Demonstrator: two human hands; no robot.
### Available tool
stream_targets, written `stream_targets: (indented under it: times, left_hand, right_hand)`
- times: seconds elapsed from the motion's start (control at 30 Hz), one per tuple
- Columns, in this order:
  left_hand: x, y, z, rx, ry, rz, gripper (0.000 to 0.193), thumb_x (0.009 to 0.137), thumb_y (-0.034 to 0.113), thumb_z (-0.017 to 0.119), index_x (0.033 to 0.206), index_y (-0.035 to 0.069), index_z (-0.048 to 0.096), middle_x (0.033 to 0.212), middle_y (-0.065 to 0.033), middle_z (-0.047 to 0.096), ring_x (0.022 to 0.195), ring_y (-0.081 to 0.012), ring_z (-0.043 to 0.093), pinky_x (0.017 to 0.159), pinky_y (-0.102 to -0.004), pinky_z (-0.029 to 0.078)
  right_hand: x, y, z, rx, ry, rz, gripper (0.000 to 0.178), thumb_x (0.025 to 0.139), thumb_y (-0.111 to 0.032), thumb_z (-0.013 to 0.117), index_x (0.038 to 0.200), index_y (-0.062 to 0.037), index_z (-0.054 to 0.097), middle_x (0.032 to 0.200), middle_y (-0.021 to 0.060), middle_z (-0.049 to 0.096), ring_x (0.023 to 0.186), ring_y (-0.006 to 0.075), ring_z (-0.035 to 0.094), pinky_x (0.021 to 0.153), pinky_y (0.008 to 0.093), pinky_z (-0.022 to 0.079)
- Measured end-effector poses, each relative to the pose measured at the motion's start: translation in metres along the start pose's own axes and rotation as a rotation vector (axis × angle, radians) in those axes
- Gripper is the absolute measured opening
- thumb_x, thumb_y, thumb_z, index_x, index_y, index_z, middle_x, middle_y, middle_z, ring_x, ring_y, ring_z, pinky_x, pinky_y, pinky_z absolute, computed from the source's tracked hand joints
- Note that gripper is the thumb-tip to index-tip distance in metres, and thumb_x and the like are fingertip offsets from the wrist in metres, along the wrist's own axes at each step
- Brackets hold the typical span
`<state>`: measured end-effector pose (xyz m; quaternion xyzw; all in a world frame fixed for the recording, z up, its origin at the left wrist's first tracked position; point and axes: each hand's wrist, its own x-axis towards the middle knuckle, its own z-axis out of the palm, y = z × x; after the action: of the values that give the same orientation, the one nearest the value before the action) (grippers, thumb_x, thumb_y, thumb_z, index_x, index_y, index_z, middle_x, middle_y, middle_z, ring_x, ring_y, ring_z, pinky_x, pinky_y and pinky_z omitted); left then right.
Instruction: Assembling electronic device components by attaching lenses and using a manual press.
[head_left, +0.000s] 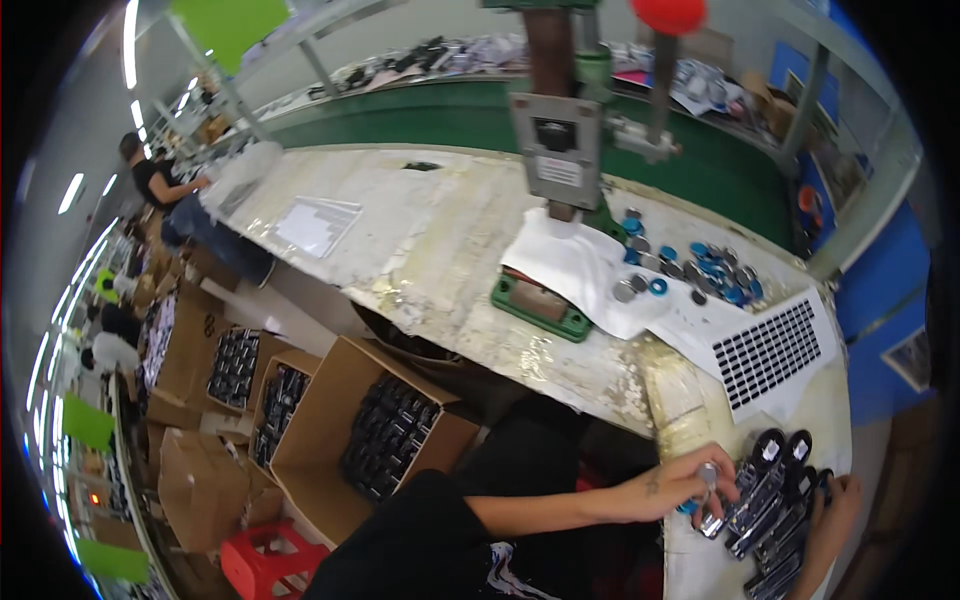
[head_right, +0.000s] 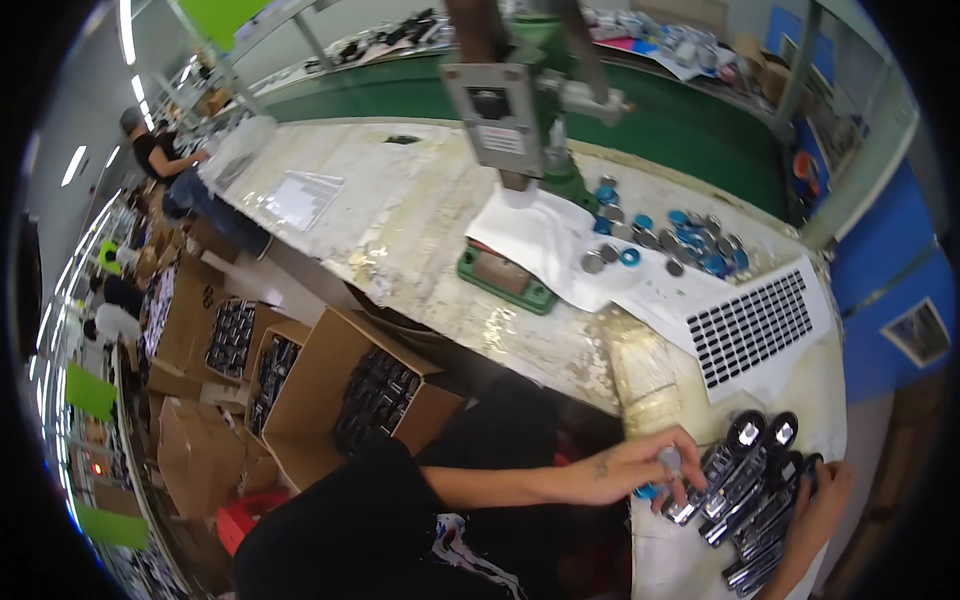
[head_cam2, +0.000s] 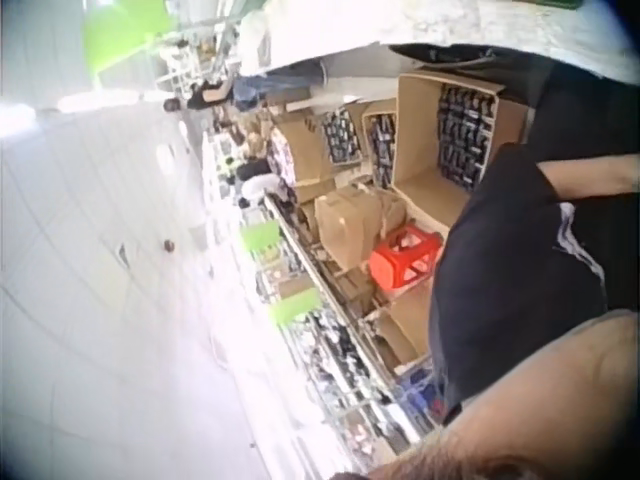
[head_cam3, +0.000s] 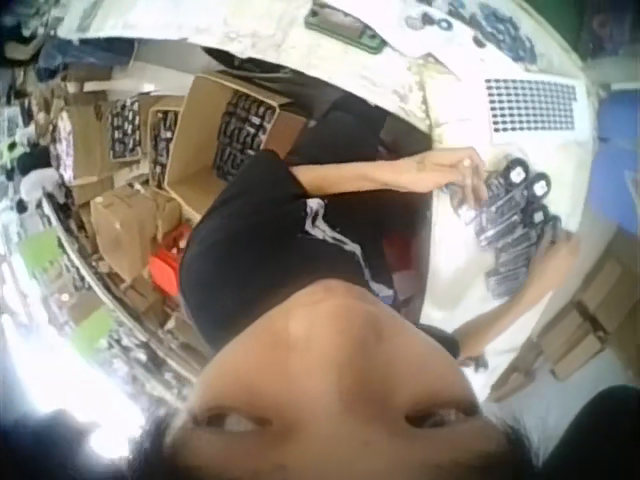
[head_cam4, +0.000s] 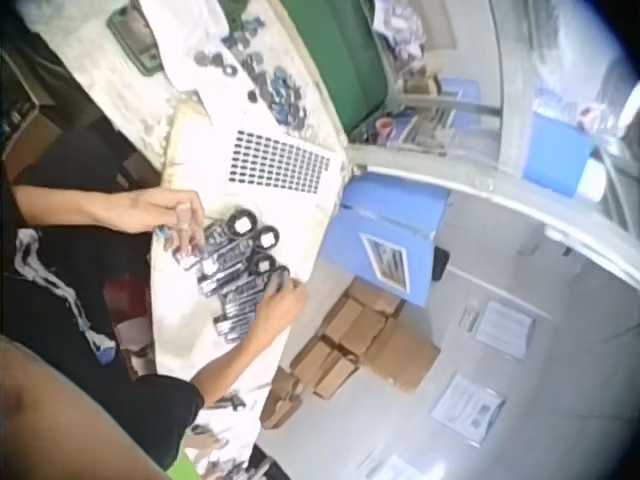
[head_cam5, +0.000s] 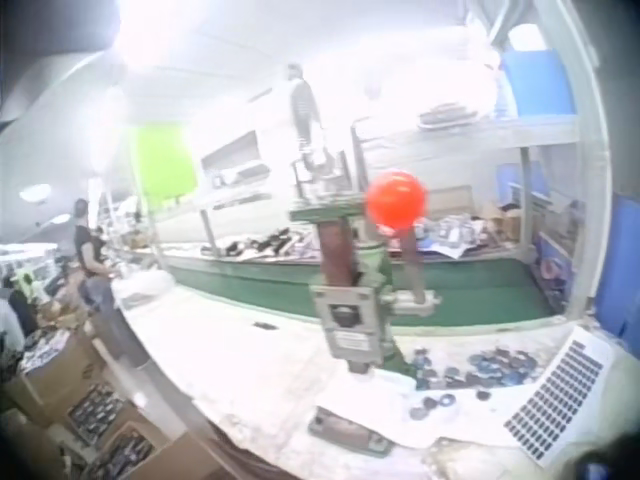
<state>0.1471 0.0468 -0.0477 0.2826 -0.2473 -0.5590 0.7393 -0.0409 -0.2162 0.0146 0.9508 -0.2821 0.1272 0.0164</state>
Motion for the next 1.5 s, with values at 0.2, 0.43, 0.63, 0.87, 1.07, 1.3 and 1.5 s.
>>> stream_targets:
  times: [0.2, 0.43, 0.63, 0.87, 1.07, 1.3, 1.5]
  left_hand:
    - [-0.011, -0.001, 0.014, 0.039, -0.086, -0.035, 0.03, 0.101, 0.009, 0.035, 0.131, 0.007, 0.032, 0.106, -0.0161, 0.064, 0.074, -0.0131, 0.061, 0.059, -0.0231, 0.046]
    - [-0.018, -0.001, 0.016, 0.082, -0.198, -0.046, 0.063, 0.101, 0.013, 0.039, 0.153, 0.013, 0.005, 0.106, -0.0175, 0.064, 0.058, -0.0118, 0.06, 0.047, -0.0204, 0.046]
    - [-0.02, 0.004, 0.019, -0.068, -0.265, -0.108, 0.071, 0.1, 0.014, 0.045, 0.154, 0.01, -0.001, 0.11, -0.0221, 0.065, 0.053, -0.0123, 0.06, 0.042, -0.0194, 0.045]
    - [-0.02, 0.009, 0.022, -0.174, -0.276, -0.157, 0.068, 0.101, 0.018, 0.048, 0.154, 0.006, 0.006, 0.113, -0.0215, 0.065, 0.052, -0.0113, 0.059, 0.043, -0.0194, 0.045]
    - [-0.018, 0.004, 0.021, -0.056, -0.198, -0.139, 0.058, 0.099, 0.025, 0.056, 0.145, 0.007, 0.026, 0.094, -0.0082, 0.063, 0.056, -0.0068, 0.054, 0.046, -0.0174, 0.039]
    - [-0.025, -0.006, 0.023, -0.152, -0.128, -0.114, 0.049, 0.098, 0.027, 0.059, 0.136, 0.007, 0.036, 0.086, -0.0012, 0.055, 0.057, -0.0045, 0.049, 0.046, -0.0167, 0.035]
    - [-0.015, -0.011, 0.031, -0.184, -0.185, -0.176, 0.047, 0.098, 0.027, 0.06, 0.134, 0.007, 0.039, 0.078, 0.0001, 0.054, 0.055, -0.0062, 0.05, 0.045, -0.0192, 0.037]
  right_hand:
    - [-0.032, -0.122, -0.037, 0.572, -0.078, -0.141, 0.025, 0.088, -0.007, 0.068, 0.112, -0.0022, 0.069, 0.11, 0.0159, 0.066, 0.098, 0.0313, 0.062, 0.085, 0.0367, 0.05]
    - [-0.046, -0.154, -0.038, 0.825, -0.271, -0.142, 0.029, 0.083, -0.002, 0.071, 0.111, 0.0031, 0.066, 0.11, 0.0135, 0.066, 0.097, 0.0239, 0.063, 0.077, 0.0332, 0.049]
    - [-0.049, -0.153, -0.032, 0.919, -0.284, -0.192, 0.031, 0.082, -0.002, 0.071, 0.112, 0.0037, 0.065, 0.111, 0.0151, 0.065, 0.101, 0.0254, 0.062, 0.084, 0.0333, 0.049]
    - [-0.052, -0.154, -0.024, 0.976, -0.218, -0.183, 0.036, 0.079, 0.0, 0.075, 0.113, 0.0025, 0.064, 0.113, 0.016, 0.063, 0.102, 0.026, 0.061, 0.085, 0.0341, 0.05]
    - [-0.056, -0.146, -0.011, 1.049, -0.034, -0.218, 0.038, 0.077, 0.002, 0.078, 0.112, 0.0006, 0.065, 0.112, 0.015, 0.064, 0.1, 0.0253, 0.061, 0.081, 0.033, 0.051]
    - [-0.062, -0.157, -0.007, 1.059, 0.051, -0.208, 0.033, 0.08, 0.003, 0.076, 0.111, 0.0013, 0.065, 0.11, 0.0156, 0.066, 0.099, 0.0249, 0.063, 0.081, 0.0323, 0.052]
    - [-0.067, -0.155, -0.011, 1.212, 0.081, -0.137, 0.027, 0.083, -0.006, 0.072, 0.109, 0.0017, 0.065, 0.104, 0.0176, 0.067, 0.096, 0.0279, 0.064, 0.082, 0.0374, 0.052]
